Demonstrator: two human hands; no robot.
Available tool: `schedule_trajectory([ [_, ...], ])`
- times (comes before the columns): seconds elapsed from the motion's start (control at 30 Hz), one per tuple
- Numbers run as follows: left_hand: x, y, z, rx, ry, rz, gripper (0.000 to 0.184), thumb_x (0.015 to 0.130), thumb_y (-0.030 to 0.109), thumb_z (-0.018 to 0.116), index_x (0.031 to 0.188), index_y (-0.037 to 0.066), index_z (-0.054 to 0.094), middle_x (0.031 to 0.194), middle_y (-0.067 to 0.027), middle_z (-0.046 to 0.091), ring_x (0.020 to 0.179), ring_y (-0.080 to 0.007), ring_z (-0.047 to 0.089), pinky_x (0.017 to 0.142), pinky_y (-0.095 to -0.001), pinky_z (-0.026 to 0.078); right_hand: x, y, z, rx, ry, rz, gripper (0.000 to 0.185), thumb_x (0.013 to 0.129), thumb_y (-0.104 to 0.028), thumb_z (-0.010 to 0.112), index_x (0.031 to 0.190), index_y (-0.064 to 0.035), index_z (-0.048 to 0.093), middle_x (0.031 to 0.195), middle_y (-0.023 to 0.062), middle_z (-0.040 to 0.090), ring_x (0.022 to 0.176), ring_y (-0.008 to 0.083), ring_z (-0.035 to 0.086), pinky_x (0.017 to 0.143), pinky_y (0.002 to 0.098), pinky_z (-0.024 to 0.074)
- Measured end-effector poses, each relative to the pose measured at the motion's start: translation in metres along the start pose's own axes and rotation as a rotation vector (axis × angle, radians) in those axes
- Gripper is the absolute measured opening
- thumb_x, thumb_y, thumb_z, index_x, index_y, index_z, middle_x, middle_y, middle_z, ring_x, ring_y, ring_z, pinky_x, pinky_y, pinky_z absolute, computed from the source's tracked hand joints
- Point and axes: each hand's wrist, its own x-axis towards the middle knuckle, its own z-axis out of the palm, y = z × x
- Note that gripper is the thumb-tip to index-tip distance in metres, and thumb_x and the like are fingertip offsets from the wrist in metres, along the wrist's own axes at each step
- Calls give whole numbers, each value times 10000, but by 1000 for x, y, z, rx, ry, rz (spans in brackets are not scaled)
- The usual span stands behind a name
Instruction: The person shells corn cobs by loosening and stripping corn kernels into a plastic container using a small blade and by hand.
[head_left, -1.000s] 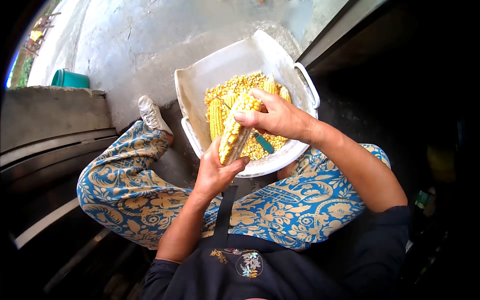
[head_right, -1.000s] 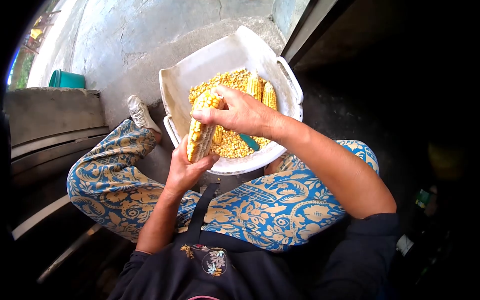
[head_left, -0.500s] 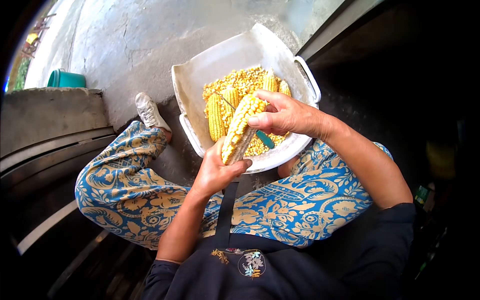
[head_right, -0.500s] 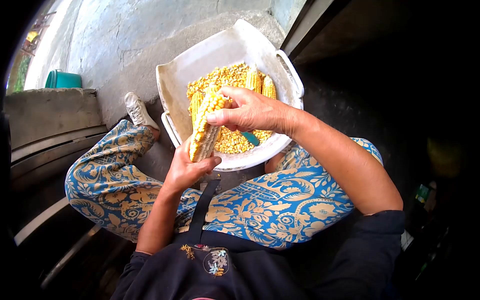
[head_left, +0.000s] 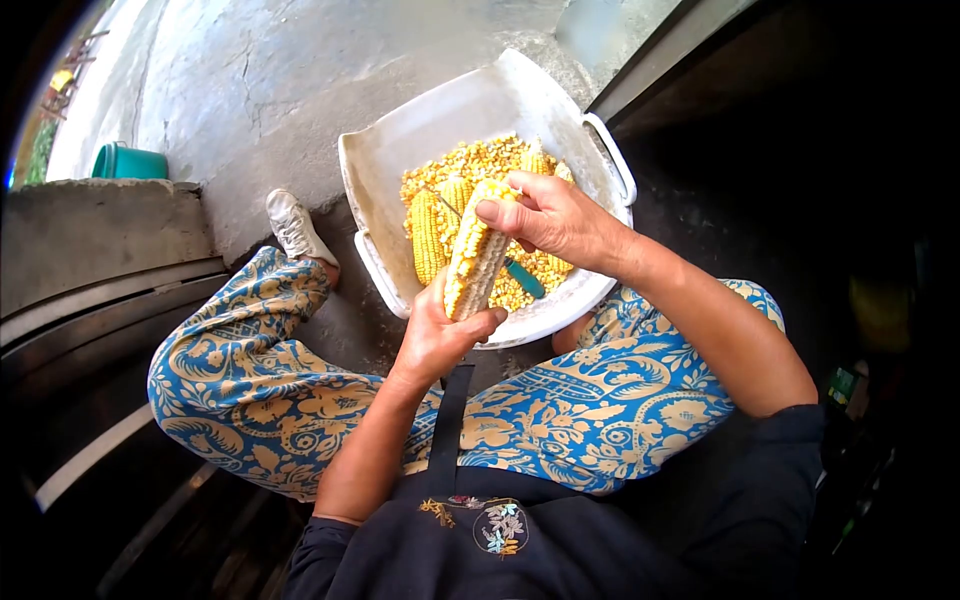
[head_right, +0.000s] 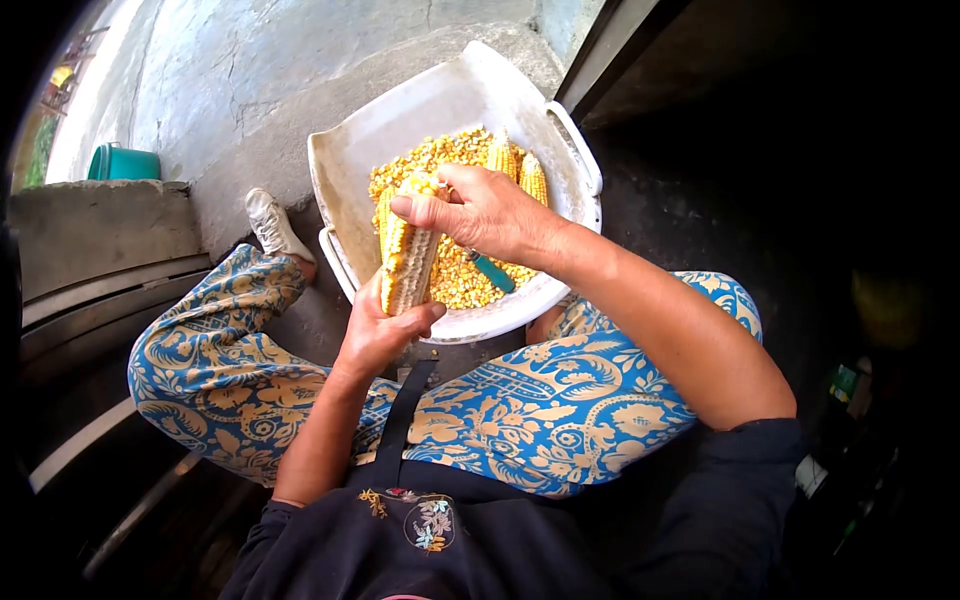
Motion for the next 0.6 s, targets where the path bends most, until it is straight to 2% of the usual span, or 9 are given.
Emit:
schedule_trajectory([
  [0.07,-4,6,2,-84,-89,-115,404,712,85,726,1050,-9,527,754,-26,583,579,-79,547,502,-232,456,-3,-1,-1,-39,37,27,672,783,-661,569,791,10,550,678,100,534,684,190,555,597,325,442],
  [0.13,-5,8,2,-120,-109,-89,388,721,88,719,1042,-1,522,720,-23,571,536,-85,541,470,-234,448,-5,-2,-4,-89,-22,14,477,859,-525,566,819,-50,538,679,8,506,648,83,485,565,239,403],
  [0.2,-7,10,2,-129,-114,-122,216,719,65,699,864,10,548,649,-20,559,491,-91,529,444,-232,432,-5,1,-3,-70,-32,12,474,863,-522,558,825,-50,541,686,7,507,652,83,488,571,239,407],
  [0.27,-8,7,1,-139,-123,-138,212,717,64,703,857,9,553,650,-22,560,490,-93,530,444,-232,435,-7,3,-3,-53,-34,15,471,867,-519,550,832,-50,545,692,6,508,656,83,490,577,240,411],
  [0.37,-8,10,0,-222,-142,-185,207,713,63,711,848,8,563,653,-25,564,486,-98,531,445,-233,441,-8,2,0,34,-26,-24,521,855,-529,526,814,-11,563,685,74,528,668,144,518,590,303,426],
  [0.47,-6,8,-3,-222,-143,-227,245,712,57,715,898,0,566,674,-33,575,490,-104,535,451,-235,450,-9,-4,0,121,-38,-42,465,872,-475,505,869,-15,568,695,50,524,656,116,507,584,272,423],
  [0.53,-2,1,-2,-212,-72,-78,297,713,53,715,955,-4,553,709,-41,582,511,-99,538,454,-233,449,-9,-11,-2,209,-99,16,443,876,-464,490,903,-29,570,701,27,520,604,79,480,538,226,404],
  [0.57,-1,0,-2,-131,-23,-43,314,712,84,733,956,17,548,707,-36,603,603,-119,590,543,-259,474,-6,-7,-5,242,-154,35,472,887,-496,456,889,-41,582,687,17,509,552,59,449,486,197,375],
  [0.6,1,-2,-1,-132,-23,-44,314,712,84,733,956,17,548,707,-36,603,603,-119,590,543,-259,474,-5,-9,-6,243,-155,36,472,887,-496,456,889,-41,582,687,17,509,552,59,449,486,197,375],
])
